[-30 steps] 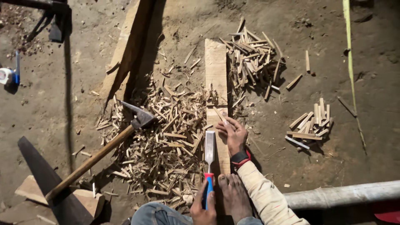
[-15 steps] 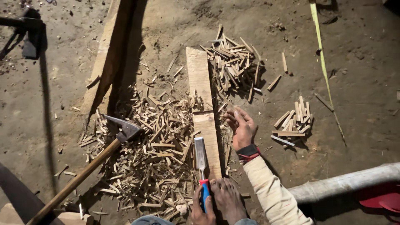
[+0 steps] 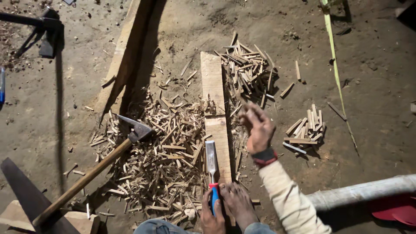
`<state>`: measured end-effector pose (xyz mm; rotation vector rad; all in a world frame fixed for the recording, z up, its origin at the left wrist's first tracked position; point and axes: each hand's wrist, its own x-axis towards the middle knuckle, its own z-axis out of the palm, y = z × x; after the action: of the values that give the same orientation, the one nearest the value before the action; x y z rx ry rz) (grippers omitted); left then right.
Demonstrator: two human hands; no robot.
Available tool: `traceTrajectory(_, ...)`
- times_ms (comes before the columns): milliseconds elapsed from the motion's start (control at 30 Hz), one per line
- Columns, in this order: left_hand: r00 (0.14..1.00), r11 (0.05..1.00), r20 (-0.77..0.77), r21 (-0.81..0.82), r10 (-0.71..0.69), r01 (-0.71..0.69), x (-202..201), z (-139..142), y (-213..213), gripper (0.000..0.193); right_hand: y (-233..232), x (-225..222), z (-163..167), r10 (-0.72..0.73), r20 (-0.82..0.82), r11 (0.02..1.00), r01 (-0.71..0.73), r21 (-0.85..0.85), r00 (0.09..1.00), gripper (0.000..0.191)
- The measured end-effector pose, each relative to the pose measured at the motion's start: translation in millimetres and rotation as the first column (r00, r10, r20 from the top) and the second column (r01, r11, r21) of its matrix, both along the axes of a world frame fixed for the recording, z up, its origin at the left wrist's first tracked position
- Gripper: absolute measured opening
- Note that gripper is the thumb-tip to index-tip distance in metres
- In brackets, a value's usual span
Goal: The person uses a chisel to carve a rectangular wooden plank, repeatedly removing thin shavings and occasionally clearing debris from the surface. The task continues with consistent hand movements and tool handling.
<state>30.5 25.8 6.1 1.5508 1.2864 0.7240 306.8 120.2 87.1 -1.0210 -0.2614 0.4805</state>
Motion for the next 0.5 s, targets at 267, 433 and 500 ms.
traceTrajectory(267,0.997,0.997,-0.059,0.053,0.056,-0.053,0,-8,0,0.043,-24,110,-14,0.002,0.065,0.966,0.015,-0.258,0.998,0.046)
traceTrajectory(433,0.995,0.984,0.033,0.152,0.09,-0.094,3,-10,1,0.042,-123,110,-66,-0.154,0.394,0.633,0.397,-0.665,0.906,0.025)
traceTrajectory(500,0.995,0.993,-0.009,0.068,0.097,-0.096,3,-9,0,0.043,-143,110,-70,-0.117,0.497,0.511,0.481,-0.713,0.86,0.027)
